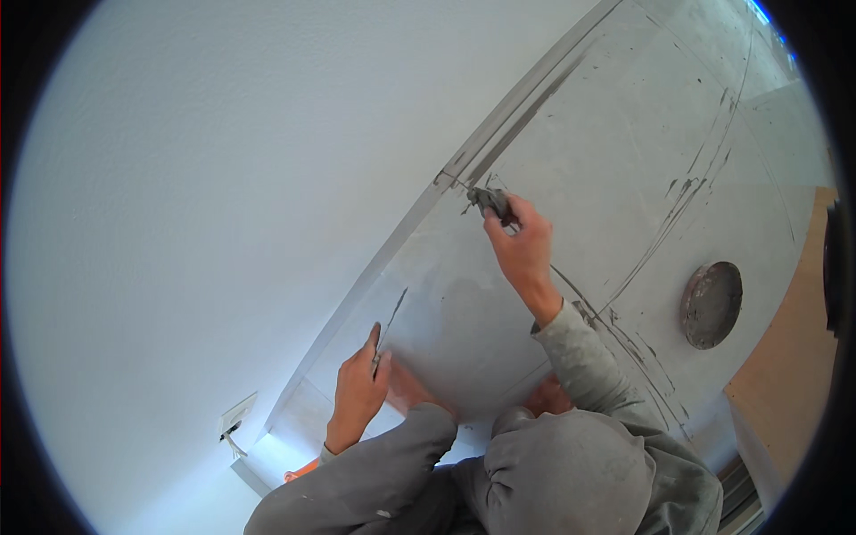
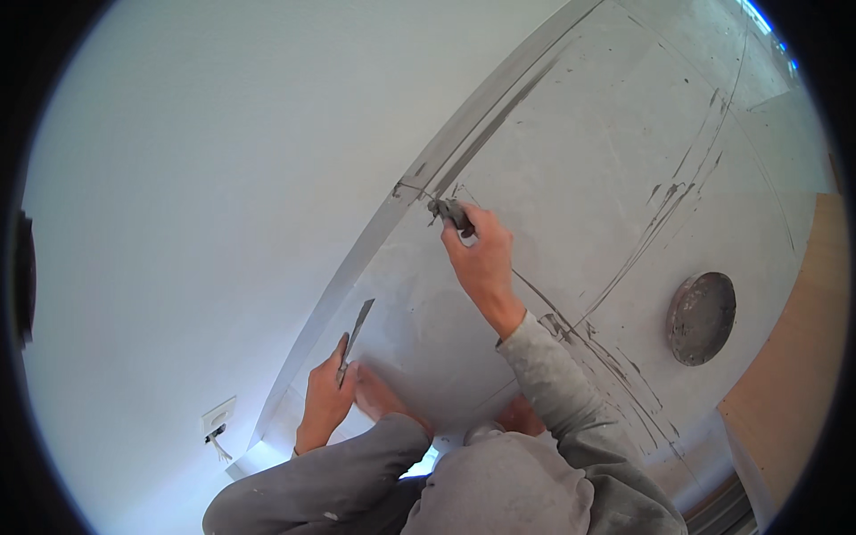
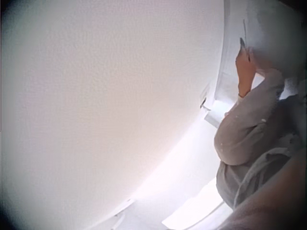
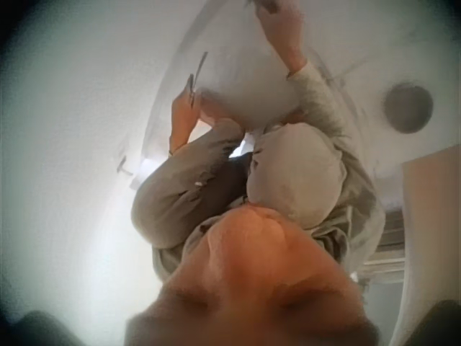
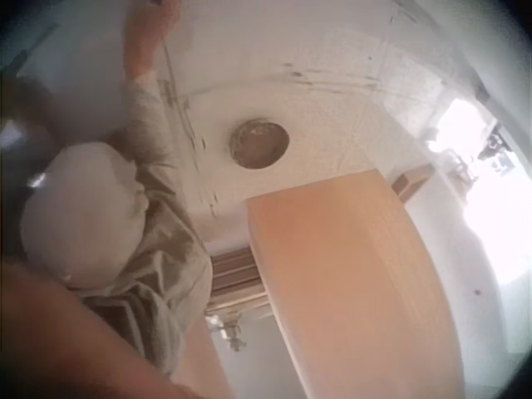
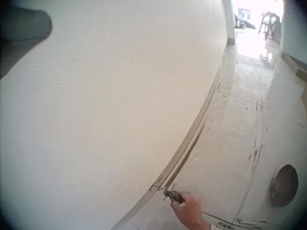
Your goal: The person applies grout to the gaps between floor tiles using a putty knife and a small metal scraper. They work the material into the seams, wipe away excess with a blue cloth, and refine the edges by hand.
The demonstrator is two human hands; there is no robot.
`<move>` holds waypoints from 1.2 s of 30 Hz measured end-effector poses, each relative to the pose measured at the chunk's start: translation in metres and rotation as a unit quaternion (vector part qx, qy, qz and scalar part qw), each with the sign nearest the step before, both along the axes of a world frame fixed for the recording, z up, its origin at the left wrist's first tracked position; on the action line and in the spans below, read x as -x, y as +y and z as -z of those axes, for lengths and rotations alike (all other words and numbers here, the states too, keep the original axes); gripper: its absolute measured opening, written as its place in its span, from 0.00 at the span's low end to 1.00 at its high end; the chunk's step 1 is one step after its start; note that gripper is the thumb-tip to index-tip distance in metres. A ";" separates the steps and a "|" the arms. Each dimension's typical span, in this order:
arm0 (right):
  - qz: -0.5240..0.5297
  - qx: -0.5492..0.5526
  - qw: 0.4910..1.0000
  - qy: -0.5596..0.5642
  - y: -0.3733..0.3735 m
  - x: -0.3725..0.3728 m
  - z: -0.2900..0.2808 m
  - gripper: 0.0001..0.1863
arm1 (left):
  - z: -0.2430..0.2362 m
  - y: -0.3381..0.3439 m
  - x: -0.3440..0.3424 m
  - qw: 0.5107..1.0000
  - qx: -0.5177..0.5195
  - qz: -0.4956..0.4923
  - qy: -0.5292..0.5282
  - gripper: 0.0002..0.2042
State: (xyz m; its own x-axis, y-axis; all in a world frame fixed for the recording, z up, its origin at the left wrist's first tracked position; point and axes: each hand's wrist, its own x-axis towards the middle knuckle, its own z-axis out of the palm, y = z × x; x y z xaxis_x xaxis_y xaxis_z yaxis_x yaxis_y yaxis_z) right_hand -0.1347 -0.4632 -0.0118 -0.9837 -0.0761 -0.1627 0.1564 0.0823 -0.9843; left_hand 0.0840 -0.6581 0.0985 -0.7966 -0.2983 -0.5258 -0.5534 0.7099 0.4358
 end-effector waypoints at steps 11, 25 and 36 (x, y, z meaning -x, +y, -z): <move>-0.045 -0.235 0.932 0.272 -0.058 -0.007 0.033 0.20 | 0.015 -0.024 -0.049 0.994 -0.097 -0.049 -0.005 0.24; -0.008 -0.256 0.929 0.267 -0.044 0.002 0.021 0.16 | 0.037 -0.061 -0.076 0.989 -0.137 0.031 -0.047 0.22; -0.261 -0.194 0.924 0.200 -0.108 -0.133 0.029 0.09 | 0.078 -0.100 -0.137 0.990 -0.117 -0.049 0.064 0.11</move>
State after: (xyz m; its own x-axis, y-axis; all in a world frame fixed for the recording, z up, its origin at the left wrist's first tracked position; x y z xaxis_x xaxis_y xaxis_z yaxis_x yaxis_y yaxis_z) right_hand -0.0022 -0.5713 -0.0407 -0.8175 -0.5687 0.0913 -0.3738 0.4033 -0.8352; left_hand 0.2211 -0.7579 0.0208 -0.8351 -0.2592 -0.4852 -0.5432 0.5279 0.6529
